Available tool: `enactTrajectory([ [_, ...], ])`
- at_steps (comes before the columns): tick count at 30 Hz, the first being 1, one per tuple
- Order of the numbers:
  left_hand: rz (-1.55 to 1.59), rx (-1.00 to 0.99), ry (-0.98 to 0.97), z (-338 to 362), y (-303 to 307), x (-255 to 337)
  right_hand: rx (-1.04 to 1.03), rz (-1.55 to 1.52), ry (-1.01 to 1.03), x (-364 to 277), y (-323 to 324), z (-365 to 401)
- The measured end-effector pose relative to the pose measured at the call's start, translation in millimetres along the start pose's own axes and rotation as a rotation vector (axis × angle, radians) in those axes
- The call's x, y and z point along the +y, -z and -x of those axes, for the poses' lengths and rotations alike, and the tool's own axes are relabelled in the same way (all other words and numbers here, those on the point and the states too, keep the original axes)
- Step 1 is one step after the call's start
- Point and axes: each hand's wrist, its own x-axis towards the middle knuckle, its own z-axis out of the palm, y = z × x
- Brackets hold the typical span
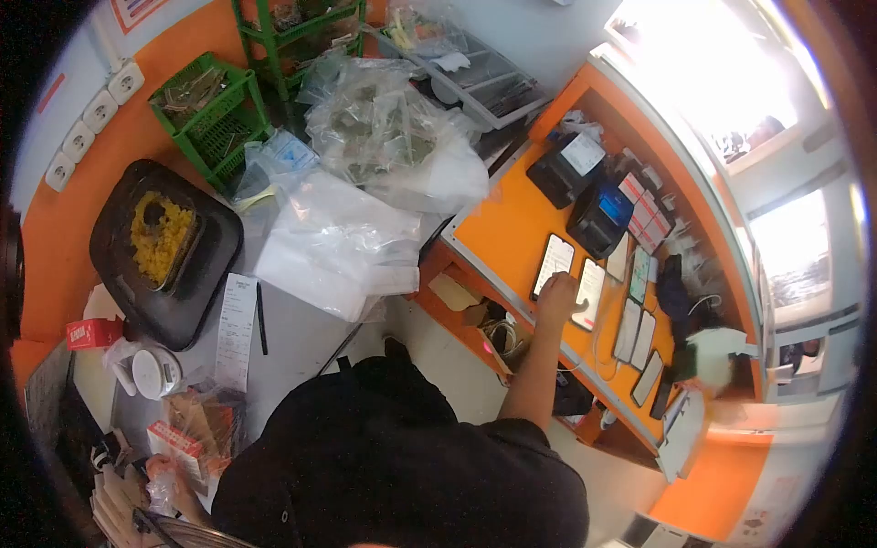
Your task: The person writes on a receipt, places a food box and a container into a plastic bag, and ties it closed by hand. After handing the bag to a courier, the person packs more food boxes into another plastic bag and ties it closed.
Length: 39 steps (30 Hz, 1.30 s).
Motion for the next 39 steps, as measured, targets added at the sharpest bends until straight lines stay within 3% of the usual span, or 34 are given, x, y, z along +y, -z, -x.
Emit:
enactTrajectory([
  [1, -0.001, 0.002, 0.004, 0.5, -1.2, -0.9, -0.035, -0.004, -0.002, 0.6, 1.0, 1.1],
  [3, 0.004, 0.016, 0.017, 3.9, 0.3, -4.5, 0.104, -0.143, 0.044, -4.4, 14.8, 0.2],
  [5, 0.009, 0.037, 0.035, 10.3, 3.8, -8.1, 0.238, -0.245, 0.026, -7.2, -11.4, -21.7],
  [7, 0.006, 0.039, 0.082, 23.1, 8.7, 1.7, 0.404, -0.717, 0.285, -86.4, 27.6, -14.3],
  [9, -0.086, 0.03, 0.109, 35.7, 15.5, 15.1, 0.376, -1.064, 0.679, -180.9, 85.7, 16.7],
  [11, -0.358, 0.042, 0.026, 35.2, 21.1, 43.1, 0.345, -1.071, 1.116, -258.2, 118.8, 57.0],
  [12, -0.416, 0.037, -0.095, 36.2, 24.7, 42.2, 0.275, -0.996, 1.233, -293.8, 131.4, 82.9],
  [13, 0.312, 0.092, 0.249, 31.4, 26.7, 55.2, 0.227, -0.899, 1.34, -325.6, 142.1, 111.4],
  [14, 0.062, 0.112, 0.037, 25.5, 29.3, 53.4, 0.216, -0.803, 1.392, -349.4, 146.0, 140.2],
  [16, 0.002, 0.075, -0.053, 33.4, 29.8, 47.7, 0.218, -0.577, 1.49, -383.2, 159.1, 183.9],
  [17, -0.058, 0.036, -0.077, 32.1, 30.1, 49.5, 0.093, -0.679, 1.538, -391.2, 175.8, 205.0],
  [19, 0.159, 0.118, -0.055, 34.8, 27.7, 46.3, -0.173, -0.855, 1.613, -395.8, 227.1, 246.1],
  [21, 0.279, 0.171, -0.055, 36.6, 24.4, 42.3, -0.663, -1.065, 1.835, -390.8, 244.4, 285.2],
  [23, 0.312, 0.192, -0.077, 36.2, 20.2, 40.8, -0.765, -0.968, 2.097, -383.3, 260.1, 323.8],
  [26, 0.366, 0.208, -0.13, 29.6, 20.9, 38.3, -0.978, -1.062, 2.209, -384.5, 252.0, 364.6],
  [29, 0.452, 0.203, -0.182, 25.8, 17.7, 29.9, -1.039, -1.041, 2.125, -384.5, 253.0, 385.2],
  [35, 0.611, 0.142, -0.218, 20.7, 14.1, 16.9, -1.041, -0.998, 2.14, -383.0, 246.3, 393.1],
  [39, 0.665, 0.041, -0.258, 17.0, 15.8, 9.9, -0.919, -0.996, 2.185, -381.4, 247.8, 395.4],
])
